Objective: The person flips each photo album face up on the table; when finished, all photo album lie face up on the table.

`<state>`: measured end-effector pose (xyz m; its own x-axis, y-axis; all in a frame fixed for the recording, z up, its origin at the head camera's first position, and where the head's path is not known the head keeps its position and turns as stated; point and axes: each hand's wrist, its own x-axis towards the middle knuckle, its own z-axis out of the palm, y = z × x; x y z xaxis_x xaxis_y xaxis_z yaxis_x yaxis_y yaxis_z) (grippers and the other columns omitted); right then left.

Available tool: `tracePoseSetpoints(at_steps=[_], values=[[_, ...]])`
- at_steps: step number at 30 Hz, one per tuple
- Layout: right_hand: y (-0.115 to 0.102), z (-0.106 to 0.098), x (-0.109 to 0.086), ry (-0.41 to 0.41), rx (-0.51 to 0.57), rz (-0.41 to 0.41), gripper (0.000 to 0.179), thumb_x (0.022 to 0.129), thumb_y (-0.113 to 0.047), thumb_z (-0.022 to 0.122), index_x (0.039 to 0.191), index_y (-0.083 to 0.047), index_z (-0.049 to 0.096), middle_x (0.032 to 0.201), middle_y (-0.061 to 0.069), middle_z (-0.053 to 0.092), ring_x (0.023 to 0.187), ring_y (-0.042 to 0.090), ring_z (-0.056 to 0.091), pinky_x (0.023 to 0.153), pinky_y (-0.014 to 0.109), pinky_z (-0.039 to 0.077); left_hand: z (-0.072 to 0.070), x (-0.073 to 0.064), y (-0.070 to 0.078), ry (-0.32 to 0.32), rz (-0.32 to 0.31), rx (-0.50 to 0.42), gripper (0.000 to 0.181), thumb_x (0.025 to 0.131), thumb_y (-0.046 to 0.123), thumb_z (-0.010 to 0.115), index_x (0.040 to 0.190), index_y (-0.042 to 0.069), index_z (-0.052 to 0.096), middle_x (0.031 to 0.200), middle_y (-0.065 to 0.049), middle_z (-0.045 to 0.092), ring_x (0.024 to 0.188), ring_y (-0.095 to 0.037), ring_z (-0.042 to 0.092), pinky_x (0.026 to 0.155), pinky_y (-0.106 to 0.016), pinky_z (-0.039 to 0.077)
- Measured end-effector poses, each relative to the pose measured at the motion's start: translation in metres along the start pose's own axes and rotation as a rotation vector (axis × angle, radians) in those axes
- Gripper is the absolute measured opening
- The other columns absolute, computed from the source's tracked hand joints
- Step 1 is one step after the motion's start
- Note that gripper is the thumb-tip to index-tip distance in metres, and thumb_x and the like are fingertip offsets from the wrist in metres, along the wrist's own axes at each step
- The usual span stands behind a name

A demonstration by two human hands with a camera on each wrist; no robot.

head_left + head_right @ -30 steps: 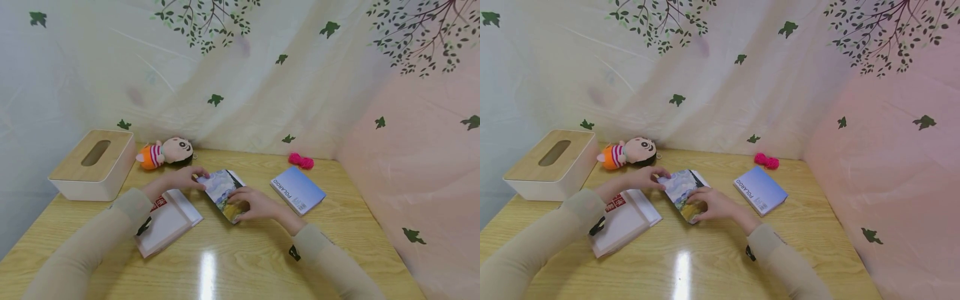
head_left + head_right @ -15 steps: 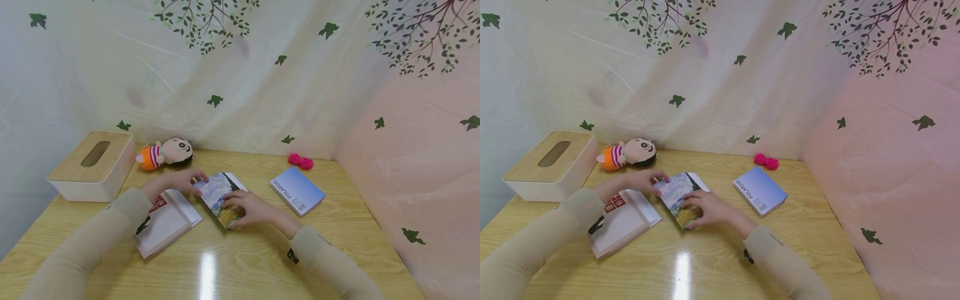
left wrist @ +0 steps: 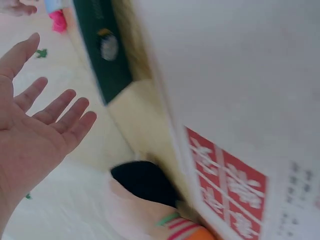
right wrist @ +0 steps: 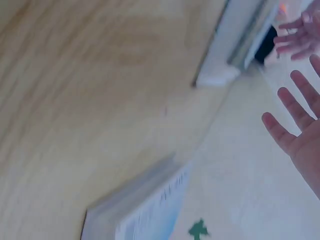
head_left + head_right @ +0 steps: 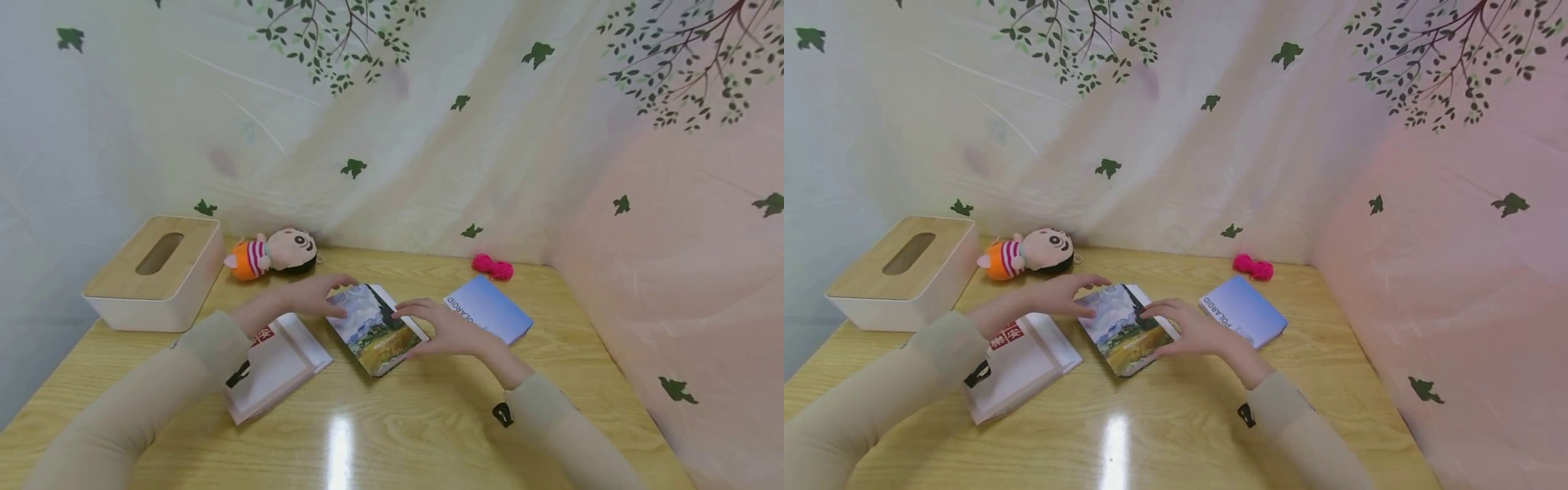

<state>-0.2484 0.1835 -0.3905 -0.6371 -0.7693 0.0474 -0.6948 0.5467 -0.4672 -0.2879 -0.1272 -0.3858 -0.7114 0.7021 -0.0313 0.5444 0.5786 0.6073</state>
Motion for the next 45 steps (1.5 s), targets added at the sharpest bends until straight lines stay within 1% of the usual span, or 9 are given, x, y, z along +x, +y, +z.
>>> tracePoseSetpoints(at_steps=[3, 7, 11, 16, 23, 27, 33, 40, 45], values=[[0.004, -0.012, -0.011, 0.045, -0.006, 0.019, 0.065, 0.077, -0.032, 0.079, 0.135, -0.02, 0.051, 0.144, 0.003, 0.043, 0.135, 0.025, 0.036, 0.104, 0.052, 0.036, 0.001, 0.005, 0.011, 0.019, 0.019, 0.019, 0.066, 0.087, 0.023, 0.068, 0.142, 0.004, 0.037, 0.143, -0.019, 0.041, 0.131, -0.037, 0.039, 0.107, -0.05, 0.033], [0.014, -0.025, -0.023, 0.109, -0.028, 0.009, 0.066, 0.075, -0.032, 0.08, 0.134, -0.02, 0.052, 0.143, 0.005, 0.045, 0.134, 0.026, 0.038, 0.104, 0.052, 0.036, 0.004, 0.015, 0.023, 0.048, 0.054, 0.071, 0.067, 0.086, 0.025, 0.069, 0.142, 0.004, 0.039, 0.142, -0.017, 0.043, 0.132, -0.032, 0.04, 0.109, -0.047, 0.032], [0.023, -0.037, -0.038, 0.158, -0.03, 0.019, 0.066, 0.076, -0.035, 0.079, 0.133, -0.018, 0.052, 0.141, 0.004, 0.046, 0.131, 0.026, 0.04, 0.103, 0.052, 0.037, 0.006, 0.025, 0.036, 0.05, 0.04, 0.102, 0.07, 0.086, 0.032, 0.069, 0.144, 0.009, 0.037, 0.146, -0.012, 0.04, 0.134, -0.028, 0.037, 0.109, -0.045, 0.032], [0.033, -0.052, -0.055, 0.21, -0.008, 0.06, 0.066, 0.074, -0.03, 0.081, 0.132, -0.014, 0.053, 0.141, 0.008, 0.047, 0.131, 0.03, 0.039, 0.1, 0.051, 0.036, 0.012, 0.04, 0.051, 0.045, 0.032, 0.09, 0.076, 0.086, 0.039, 0.068, 0.147, 0.014, 0.032, 0.15, -0.008, 0.035, 0.138, -0.027, 0.032, 0.11, -0.044, 0.031], [0.053, -0.066, -0.079, 0.299, -0.023, 0.117, 0.071, 0.07, -0.022, 0.084, 0.133, -0.015, 0.052, 0.143, 0.01, 0.045, 0.132, 0.033, 0.038, 0.103, 0.055, 0.032, 0.028, 0.065, 0.062, 0.075, 0.088, 0.092, 0.078, 0.085, 0.038, 0.069, 0.147, 0.011, 0.031, 0.15, -0.01, 0.034, 0.139, -0.027, 0.03, 0.113, -0.043, 0.026], [0.064, -0.07, -0.093, 0.315, 0.01, 0.163, 0.071, 0.072, -0.02, 0.083, 0.135, -0.016, 0.05, 0.144, 0.013, 0.043, 0.133, 0.036, 0.035, 0.104, 0.059, 0.029, 0.037, 0.078, 0.067, 0.088, 0.098, 0.066, 0.079, 0.083, 0.036, 0.071, 0.147, 0.01, 0.032, 0.149, -0.011, 0.035, 0.138, -0.029, 0.031, 0.113, -0.043, 0.026], [0.082, -0.072, -0.115, 0.315, -0.005, 0.272, 0.075, 0.074, -0.025, 0.081, 0.139, -0.013, 0.046, 0.145, 0.014, 0.041, 0.134, 0.041, 0.033, 0.102, 0.064, 0.029, 0.052, 0.097, 0.071, 0.096, 0.094, 0.053, 0.08, 0.082, 0.035, 0.073, 0.147, 0.01, 0.032, 0.149, -0.009, 0.035, 0.138, -0.028, 0.031, 0.114, -0.041, 0.025], [0.108, -0.07, -0.137, 0.314, 0.044, 0.291, 0.075, 0.077, -0.013, 0.078, 0.141, -0.005, 0.041, 0.145, 0.021, 0.037, 0.134, 0.045, 0.027, 0.1, 0.067, 0.029, 0.069, 0.116, 0.072, 0.066, 0.084, 0.093, 0.08, 0.083, 0.032, 0.073, 0.147, 0.011, 0.031, 0.15, -0.009, 0.033, 0.139, -0.027, 0.029, 0.114, -0.039, 0.024], [0.122, -0.067, -0.148, 0.301, 0.086, 0.322, 0.073, 0.077, -0.006, 0.076, 0.141, -0.002, 0.039, 0.143, 0.023, 0.038, 0.131, 0.043, 0.031, 0.099, 0.068, 0.03, 0.078, 0.126, 0.072, 0.039, 0.08, 0.102, 0.081, 0.082, 0.027, 0.074, 0.147, 0.009, 0.03, 0.151, -0.012, 0.032, 0.139, -0.028, 0.029, 0.114, -0.039, 0.025]])
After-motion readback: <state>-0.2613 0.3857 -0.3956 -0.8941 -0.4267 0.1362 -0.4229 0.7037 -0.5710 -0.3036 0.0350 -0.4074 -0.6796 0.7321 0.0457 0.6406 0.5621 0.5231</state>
